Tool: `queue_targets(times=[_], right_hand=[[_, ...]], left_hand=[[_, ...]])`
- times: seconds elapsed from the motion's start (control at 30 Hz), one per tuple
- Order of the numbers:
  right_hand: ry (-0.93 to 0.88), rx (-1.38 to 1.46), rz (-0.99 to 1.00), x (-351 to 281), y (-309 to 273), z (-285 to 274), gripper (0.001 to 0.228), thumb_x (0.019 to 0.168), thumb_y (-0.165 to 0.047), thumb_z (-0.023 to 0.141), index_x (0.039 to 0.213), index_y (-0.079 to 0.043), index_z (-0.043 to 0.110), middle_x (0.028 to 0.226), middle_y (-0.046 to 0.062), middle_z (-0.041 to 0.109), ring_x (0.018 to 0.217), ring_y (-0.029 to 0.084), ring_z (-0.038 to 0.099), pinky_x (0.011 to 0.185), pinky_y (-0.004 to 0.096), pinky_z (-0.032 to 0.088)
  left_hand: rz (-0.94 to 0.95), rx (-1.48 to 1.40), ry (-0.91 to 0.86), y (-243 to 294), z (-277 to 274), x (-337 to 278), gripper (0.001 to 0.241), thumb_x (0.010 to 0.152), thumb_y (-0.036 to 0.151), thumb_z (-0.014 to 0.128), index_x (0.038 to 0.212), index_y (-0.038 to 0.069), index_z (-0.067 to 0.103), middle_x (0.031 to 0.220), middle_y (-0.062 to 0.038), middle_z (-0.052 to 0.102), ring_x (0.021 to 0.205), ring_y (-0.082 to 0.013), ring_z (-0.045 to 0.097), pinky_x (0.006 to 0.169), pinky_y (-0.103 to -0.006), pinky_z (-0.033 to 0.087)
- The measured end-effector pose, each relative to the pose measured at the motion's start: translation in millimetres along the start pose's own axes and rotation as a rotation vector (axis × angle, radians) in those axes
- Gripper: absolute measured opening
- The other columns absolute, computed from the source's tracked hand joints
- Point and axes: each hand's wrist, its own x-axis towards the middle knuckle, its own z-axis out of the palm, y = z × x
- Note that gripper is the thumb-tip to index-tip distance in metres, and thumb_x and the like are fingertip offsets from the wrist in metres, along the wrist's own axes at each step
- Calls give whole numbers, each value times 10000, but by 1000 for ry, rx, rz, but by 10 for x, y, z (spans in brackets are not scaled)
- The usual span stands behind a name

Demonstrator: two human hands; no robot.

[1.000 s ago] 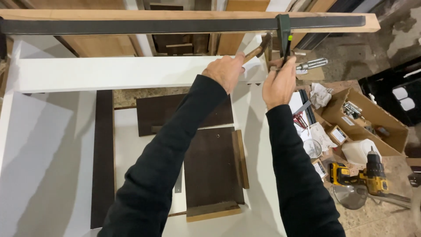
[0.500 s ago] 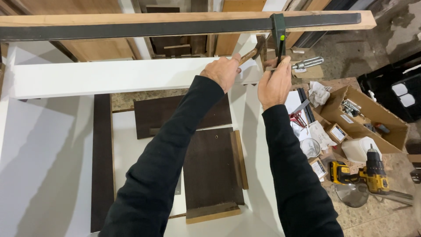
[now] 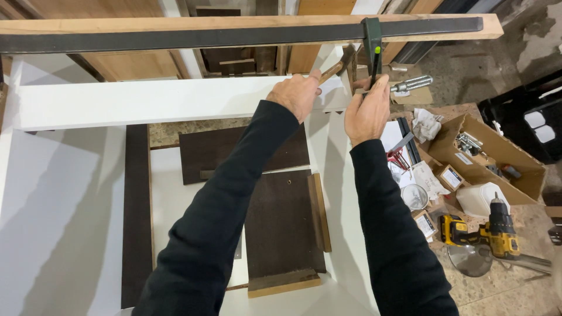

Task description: The person assembles a white cabinet box on a workbench. They hammer nails along a white panel edge, mark positions with a pencil, reposition the panel against the frame, pick fasteners from a container on the bench, and continue hammering nails into the cabinet side.

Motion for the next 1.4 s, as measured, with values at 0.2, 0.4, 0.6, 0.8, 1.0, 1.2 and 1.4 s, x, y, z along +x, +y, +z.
queue_targets(times=[0.2,0.4,0.6,0.8,1.0,1.2,1.4], right_hand=[[134,-10,-132,-40,52,-6,174,972,-46,502,1120,46,491,1014,200,608,1017,409,583,882,503,463],[182,166,-23,-59,14,-29,253,1071,-137,432,1155,76,540,862,166,624,792,371,626,746,472,483],[-106,165,-152,-7,-114,-137,241,949,16,505,1189,33,485,1147,164,679,1029,357,673,895,460,530],[-322,-103,-127,6,63,0,188,871,60,545,1024,34,437,1337,174,646,1141,413,499,1016,501,406],[-228,-116,-363,28,22,-5,275,833,80,550,1090,42,459,1295,169,667,1213,445,474,1082,545,351],[-174,-166,-194,-205,-120,-175,295,881,59,567,1175,57,542,1158,226,614,1156,460,498,1023,539,389],[-207,-197,-165,-282,-277,-278,305,852,66,557,1145,9,620,1113,206,635,1130,438,525,1005,527,404]], left_hand=[[-18,-178,35,114,-193,-646,293,1059,308,514,1140,29,554,718,-181,705,530,-316,671,514,-464,574],[-27,-399,-371,-374,282,-1441,298,976,372,634,1017,77,648,676,-36,624,468,-143,532,451,-322,529],[-205,-406,-791,-1097,1791,-1885,466,984,477,619,1078,35,732,721,-80,655,543,-167,581,529,-374,530],[-112,-415,-569,-1183,2994,-2178,540,946,521,668,1084,5,743,916,-205,742,846,-302,716,779,-421,558],[-230,-522,-548,-1030,3117,-2232,543,956,508,622,1102,-8,701,861,-202,733,817,-316,731,755,-431,563],[-354,-572,-457,-983,3276,-2368,507,966,469,622,1129,-6,685,856,-217,727,805,-332,729,736,-441,559],[-391,-557,-380,-952,3527,-2485,518,1016,451,594,1166,-44,618,899,-261,707,815,-378,715,731,-471,564]])
